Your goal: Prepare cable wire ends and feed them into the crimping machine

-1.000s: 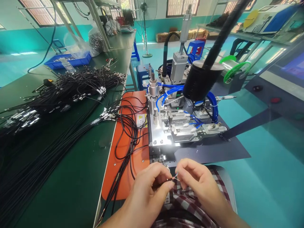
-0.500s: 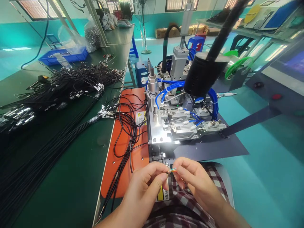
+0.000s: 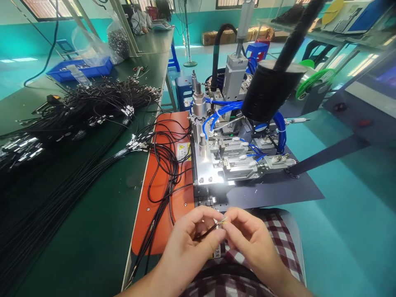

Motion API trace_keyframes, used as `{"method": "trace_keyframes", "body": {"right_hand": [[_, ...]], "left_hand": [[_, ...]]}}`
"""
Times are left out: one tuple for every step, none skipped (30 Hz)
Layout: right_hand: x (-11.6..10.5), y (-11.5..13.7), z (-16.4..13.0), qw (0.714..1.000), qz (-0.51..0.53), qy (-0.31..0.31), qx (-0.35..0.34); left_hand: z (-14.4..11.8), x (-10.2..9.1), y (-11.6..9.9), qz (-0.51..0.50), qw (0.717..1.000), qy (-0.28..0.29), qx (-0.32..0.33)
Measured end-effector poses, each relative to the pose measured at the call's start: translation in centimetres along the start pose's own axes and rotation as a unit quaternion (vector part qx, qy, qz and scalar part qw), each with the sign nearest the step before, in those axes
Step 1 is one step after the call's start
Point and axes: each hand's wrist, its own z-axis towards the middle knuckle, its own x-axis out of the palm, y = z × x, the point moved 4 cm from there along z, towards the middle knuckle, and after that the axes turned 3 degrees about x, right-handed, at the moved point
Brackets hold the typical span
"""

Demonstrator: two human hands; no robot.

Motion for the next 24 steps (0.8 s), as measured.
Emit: {"method": "trace_keyframes", "body": {"right_hand": [[-0.1,0.1,-0.1,1.0,-0.018,-0.005,-0.014],[-0.1,0.2,-0.2,0.999,-0.035,-0.009,-0.03],[-0.1,0.3,-0.3,0.997,-0.051,-0.011,-0.05],[-0.1,0.5,-0.4,0.996,-0.064,-0.014,-0.067],[0.0,0.8,-0.5,0.994,-0.074,-0.018,-0.083],[0.1,1.0,-0.6,0.992,-0.08,-0.02,-0.094],[0.2,1.2,-0.6,0.991,-0.083,-0.018,-0.099],[0.4,1.4,-0.6,0.992,-0.081,-0.016,-0.098],[0.5,1.5,-0.6,0.993,-0.075,-0.013,-0.086],[0.6,1.4,-0.5,0.995,-0.068,-0.011,-0.07],[0.7,1.3,-0.5,0.997,-0.061,-0.011,-0.051],[0.8,1.1,-0.4,0.998,-0.057,-0.012,-0.032],[0.8,0.8,-0.3,0.998,-0.056,-0.012,-0.018],[0.7,0.5,-0.3,0.998,-0.057,-0.013,-0.011],[0.6,0.3,-0.2,0.998,-0.059,-0.015,-0.008],[0.5,0.1,-0.2,0.998,-0.064,-0.018,-0.012],[0.3,-0.1,-0.2,0.997,-0.07,-0.022,-0.02],[0.1,-0.2,-0.2,0.996,-0.077,-0.025,-0.031],[0.0,-0.2,-0.3,0.995,-0.084,-0.025,-0.04],[-0.2,-0.2,-0.3,0.995,-0.09,-0.022,-0.048],[-0.3,-0.2,-0.3,0.994,-0.092,-0.017,-0.049],[-0.4,-0.1,-0.3,0.995,-0.09,-0.011,-0.046],[-0.6,0.0,-0.3,0.996,-0.085,-0.011,-0.038],[-0.8,0.2,-0.3,0.996,-0.078,-0.015,-0.031]], "left_hand": [[0.0,0.1,0.0,-0.01,1.0,-0.004,-0.016],[0.1,0.1,0.0,-0.024,0.999,-0.008,-0.032],[0.1,0.1,0.0,-0.036,0.998,-0.013,-0.044],[0.1,0.1,-0.1,-0.042,0.998,-0.019,-0.047],[0.0,0.0,-0.2,-0.041,0.998,-0.027,-0.045],[0.0,-0.1,-0.4,-0.038,0.998,-0.034,-0.035],[0.0,-0.2,-0.5,-0.038,0.998,-0.038,-0.029],[-0.1,-0.2,-0.4,-0.043,0.998,-0.041,-0.031],[-0.1,-0.3,-0.3,-0.055,0.997,-0.04,-0.039],[-0.1,-0.3,-0.1,-0.071,0.995,-0.036,-0.053],[-0.1,-0.3,0.2,-0.087,0.993,-0.031,-0.069],[-0.1,-0.3,0.5,-0.098,0.991,-0.027,-0.086],[-0.1,-0.3,0.7,-0.1,0.989,-0.027,-0.102],[-0.1,-0.3,0.9,-0.096,0.989,-0.026,-0.113],[-0.1,-0.2,1.0,-0.09,0.989,-0.025,-0.118],[-0.1,-0.2,1.1,-0.085,0.989,-0.021,-0.119],[0.0,-0.2,1.1,-0.08,0.99,-0.018,-0.114],[0.0,-0.1,1.0,-0.076,0.991,-0.016,-0.105],[0.1,-0.1,0.9,-0.073,0.993,-0.016,-0.095],[0.1,-0.1,0.8,-0.068,0.994,-0.02,-0.087],[0.2,-0.2,0.7,-0.063,0.994,-0.028,-0.082],[0.2,-0.3,0.6,-0.06,0.994,-0.036,-0.082],[0.2,-0.3,0.5,-0.061,0.994,-0.042,-0.085],[0.2,-0.3,0.5,-0.068,0.993,-0.045,-0.091]]}}
